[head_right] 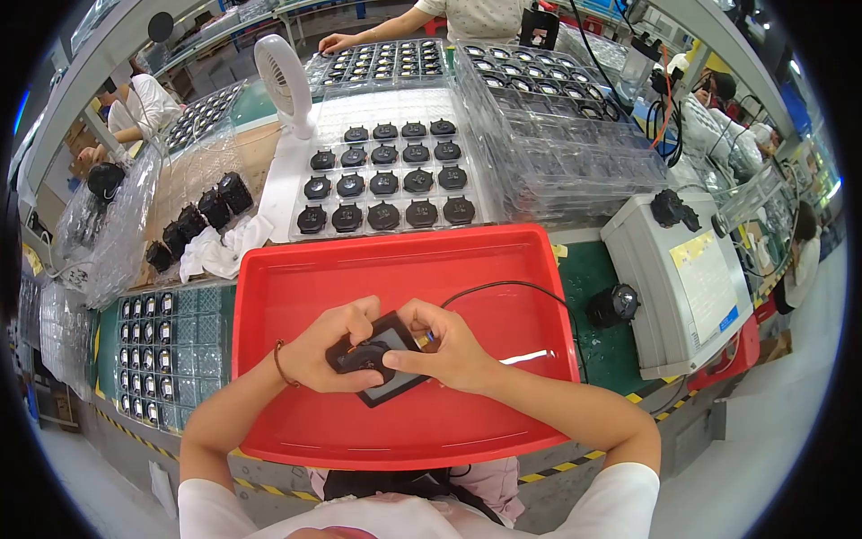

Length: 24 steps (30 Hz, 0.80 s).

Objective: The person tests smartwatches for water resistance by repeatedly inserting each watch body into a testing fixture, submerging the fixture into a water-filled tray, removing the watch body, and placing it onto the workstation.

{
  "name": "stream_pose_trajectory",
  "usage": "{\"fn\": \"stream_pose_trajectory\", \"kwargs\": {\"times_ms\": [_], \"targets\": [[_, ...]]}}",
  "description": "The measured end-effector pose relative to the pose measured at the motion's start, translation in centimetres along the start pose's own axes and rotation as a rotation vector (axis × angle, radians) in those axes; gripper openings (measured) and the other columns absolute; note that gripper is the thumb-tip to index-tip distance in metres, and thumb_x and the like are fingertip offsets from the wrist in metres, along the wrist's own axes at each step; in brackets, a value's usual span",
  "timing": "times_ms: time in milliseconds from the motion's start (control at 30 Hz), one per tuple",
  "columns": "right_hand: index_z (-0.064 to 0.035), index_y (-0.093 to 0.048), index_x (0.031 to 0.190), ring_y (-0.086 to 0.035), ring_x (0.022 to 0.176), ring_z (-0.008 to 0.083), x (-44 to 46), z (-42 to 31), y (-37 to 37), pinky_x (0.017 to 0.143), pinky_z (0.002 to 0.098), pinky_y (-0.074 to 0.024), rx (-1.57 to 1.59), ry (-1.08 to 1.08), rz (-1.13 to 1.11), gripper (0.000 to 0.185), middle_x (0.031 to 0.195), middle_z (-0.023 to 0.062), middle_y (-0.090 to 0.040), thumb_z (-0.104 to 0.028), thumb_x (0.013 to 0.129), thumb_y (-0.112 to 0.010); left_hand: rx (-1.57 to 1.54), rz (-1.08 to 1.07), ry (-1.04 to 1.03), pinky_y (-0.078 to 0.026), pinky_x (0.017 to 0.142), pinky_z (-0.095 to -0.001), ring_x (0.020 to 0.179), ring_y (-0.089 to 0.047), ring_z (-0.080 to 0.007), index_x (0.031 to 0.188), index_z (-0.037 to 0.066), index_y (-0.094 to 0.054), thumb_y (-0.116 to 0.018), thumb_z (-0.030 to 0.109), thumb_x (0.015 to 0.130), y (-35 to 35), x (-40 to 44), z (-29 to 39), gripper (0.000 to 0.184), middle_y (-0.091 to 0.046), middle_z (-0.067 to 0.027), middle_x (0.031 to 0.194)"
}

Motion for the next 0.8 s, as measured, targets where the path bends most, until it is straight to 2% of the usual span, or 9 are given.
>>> {"fn": "stream_pose_trajectory", "kwargs": {"times_ms": [333, 500, 633, 800], "targets": [[-0.0042, -0.047, 0.094, -0.050, 0.078, 0.0055, 0.1, -0.6, 0.1, 0.065, 0.0201, -0.0415, 0.003, -0.012, 0.011, 0.028, 0.085, 0.0022, -0.053, -0.014, 0.076, -0.066, -0.091, -0.005, 0.098, -0.028, 0.054, -0.0265, 0.062, -0.030, -0.0141, 0.072, 0.010, -0.029, -0.071, 0.014, 0.069, -0.1, -0.1, -0.6, 0.043, -0.032, -0.0034, 0.073], [-0.0043, -0.048, 0.094, -0.050, 0.081, 0.0068, 0.0, -0.8, 0.3, 0.066, 0.0213, -0.0419, -0.050, 0.024, 0.020, 0.028, 0.085, 0.0027, -0.054, -0.014, 0.076, -0.067, -0.128, 0.068, 0.037, -0.030, 0.057, -0.0253, 0.066, -0.036, -0.0123, 0.080, 0.014, -0.030, -0.074, 0.007, 0.066, 0.2, -0.1, -0.5, 0.046, -0.038, -0.0026, 0.077], [-0.0044, -0.048, 0.095, -0.051, 0.081, 0.0071, -0.1, -1.3, 0.4, 0.067, 0.0208, -0.0430, -0.116, 0.075, 0.039, 0.030, 0.086, 0.0023, -0.054, -0.011, 0.074, -0.068, -0.094, 0.074, 0.013, -0.032, 0.058, -0.0252, 0.069, -0.039, -0.0128, 0.082, 0.014, -0.031, -0.074, 0.006, 0.065, 0.2, 0.0, -0.2, 0.047, -0.041, -0.0040, 0.079], [-0.0045, -0.048, 0.096, -0.051, 0.081, 0.0064, 0.0, -1.3, 0.5, 0.066, 0.0199, -0.0446, -0.078, 0.071, 0.062, 0.031, 0.086, 0.0021, -0.054, -0.008, 0.072, -0.068, -0.198, 0.128, 0.057, -0.033, 0.060, -0.0248, 0.071, -0.039, -0.0128, 0.082, 0.014, -0.032, -0.075, 0.005, 0.064, 0.2, 0.1, -0.3, 0.047, -0.041, -0.0036, 0.079]]}}
Point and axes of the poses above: each hand's wrist, its own x-axis towards the middle knuckle, its own y-axis out of the back of the hand, z = x × y, the point moved 6 cm from there along x, towards the middle knuckle
